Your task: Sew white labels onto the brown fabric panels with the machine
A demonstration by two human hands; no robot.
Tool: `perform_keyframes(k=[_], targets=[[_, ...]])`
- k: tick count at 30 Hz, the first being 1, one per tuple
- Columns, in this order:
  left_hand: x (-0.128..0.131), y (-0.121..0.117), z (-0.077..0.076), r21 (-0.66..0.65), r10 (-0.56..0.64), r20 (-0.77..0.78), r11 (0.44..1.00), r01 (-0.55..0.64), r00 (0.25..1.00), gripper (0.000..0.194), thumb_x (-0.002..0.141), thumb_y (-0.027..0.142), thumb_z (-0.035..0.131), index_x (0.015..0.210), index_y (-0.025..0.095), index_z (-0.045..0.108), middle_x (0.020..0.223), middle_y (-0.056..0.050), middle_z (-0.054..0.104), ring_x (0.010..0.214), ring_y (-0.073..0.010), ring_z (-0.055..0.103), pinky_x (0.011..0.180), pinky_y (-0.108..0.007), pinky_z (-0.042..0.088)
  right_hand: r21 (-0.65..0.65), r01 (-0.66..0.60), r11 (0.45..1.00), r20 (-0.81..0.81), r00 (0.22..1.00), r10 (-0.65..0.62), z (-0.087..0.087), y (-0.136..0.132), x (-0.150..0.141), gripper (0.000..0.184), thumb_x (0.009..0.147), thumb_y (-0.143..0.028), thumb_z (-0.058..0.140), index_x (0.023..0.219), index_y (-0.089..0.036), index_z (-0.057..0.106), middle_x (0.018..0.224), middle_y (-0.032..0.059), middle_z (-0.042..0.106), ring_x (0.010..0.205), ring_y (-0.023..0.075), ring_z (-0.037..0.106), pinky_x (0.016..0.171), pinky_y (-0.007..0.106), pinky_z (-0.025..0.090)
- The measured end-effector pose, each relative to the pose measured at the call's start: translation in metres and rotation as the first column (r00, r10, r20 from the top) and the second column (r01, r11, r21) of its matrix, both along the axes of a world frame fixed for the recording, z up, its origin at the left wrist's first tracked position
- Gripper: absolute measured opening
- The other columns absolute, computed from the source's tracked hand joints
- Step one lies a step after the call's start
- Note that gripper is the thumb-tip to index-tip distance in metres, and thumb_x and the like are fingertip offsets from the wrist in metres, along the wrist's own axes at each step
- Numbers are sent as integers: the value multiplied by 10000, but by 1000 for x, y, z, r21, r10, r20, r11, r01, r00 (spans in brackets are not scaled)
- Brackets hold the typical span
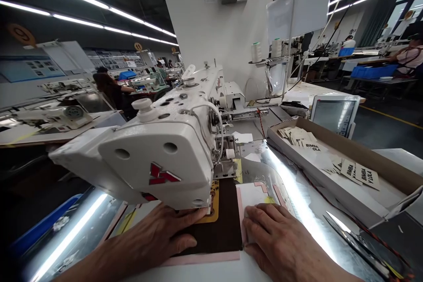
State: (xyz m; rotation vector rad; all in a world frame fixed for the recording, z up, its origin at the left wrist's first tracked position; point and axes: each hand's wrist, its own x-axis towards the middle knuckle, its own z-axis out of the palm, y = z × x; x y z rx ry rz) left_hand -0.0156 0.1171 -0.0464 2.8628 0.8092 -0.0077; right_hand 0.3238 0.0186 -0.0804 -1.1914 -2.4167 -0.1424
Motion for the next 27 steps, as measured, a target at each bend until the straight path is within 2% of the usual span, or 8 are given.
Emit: perform_keyframes(k=[3, 7, 13, 20, 24, 27], targets=[[2, 3, 2, -14, 62, -23, 998, -62, 998, 598, 1012, 399, 763, 1561, 373, 528, 1443, -83, 648, 1195, -363, 700, 999, -460, 596, 38, 11, 999, 3, 1000, -12, -1, 1, 1, 257, 1089, -344, 553, 1261, -245, 716, 1300, 2, 754, 1110, 258, 736, 932, 423, 635], [4, 5, 5, -25, 83, -77, 996, -85, 994, 521, 1050, 401, 702, 1547, 351, 552, 1390, -125, 670, 1095, -353, 733, 930, -459, 620, 49, 21, 999, -8, 1000, -21, -3, 0, 0, 258, 1098, -343, 528, 1249, -258, 719, 1277, -4, 762, 1098, 255, 742, 917, 418, 640], [4, 1, 6, -5, 85, -52, 996, -85, 995, 535, 1046, 392, 702, 1555, 329, 547, 1110, -90, 760, 1015, -326, 737, 910, -441, 624, 3, 31, 1000, -5, 1000, -31, -4, -2, 1, 227, 1062, -302, 577, 1244, -267, 708, 1280, 1, 756, 1096, 265, 743, 921, 445, 649], [-2, -3, 4, 43, 87, 50, 995, -89, 995, 563, 1007, 382, 745, 1539, 337, 564, 1276, -56, 733, 1145, -309, 707, 1034, -414, 584, -47, 35, 998, 21, 999, -34, -2, -5, 1, 228, 1045, -279, 609, 1251, -268, 707, 1302, 5, 748, 1132, 260, 736, 962, 438, 647], [-27, -4, 6, 100, 98, 55, 990, -103, 994, 576, 1045, 383, 673, 1588, 395, 481, 1512, -14, 601, 1304, -321, 642, 1032, -406, 594, -11, 37, 999, 35, 999, -36, -1, -9, 3, 253, 1078, -275, 545, 1270, -268, 709, 1301, 10, 751, 1127, 248, 739, 979, 420, 639], [-50, -6, 3, 165, 110, 71, 979, -121, 991, 521, 1066, 408, 640, 1570, 395, 510, 1550, -17, 560, 1341, -333, 623, 1095, -458, 568, 53, 27, 998, 7, 1000, -27, 6, -11, 3, 292, 1102, -270, 489, 1299, -263, 704, 1277, 8, 762, 1103, 228, 748, 960, 382, 641]])
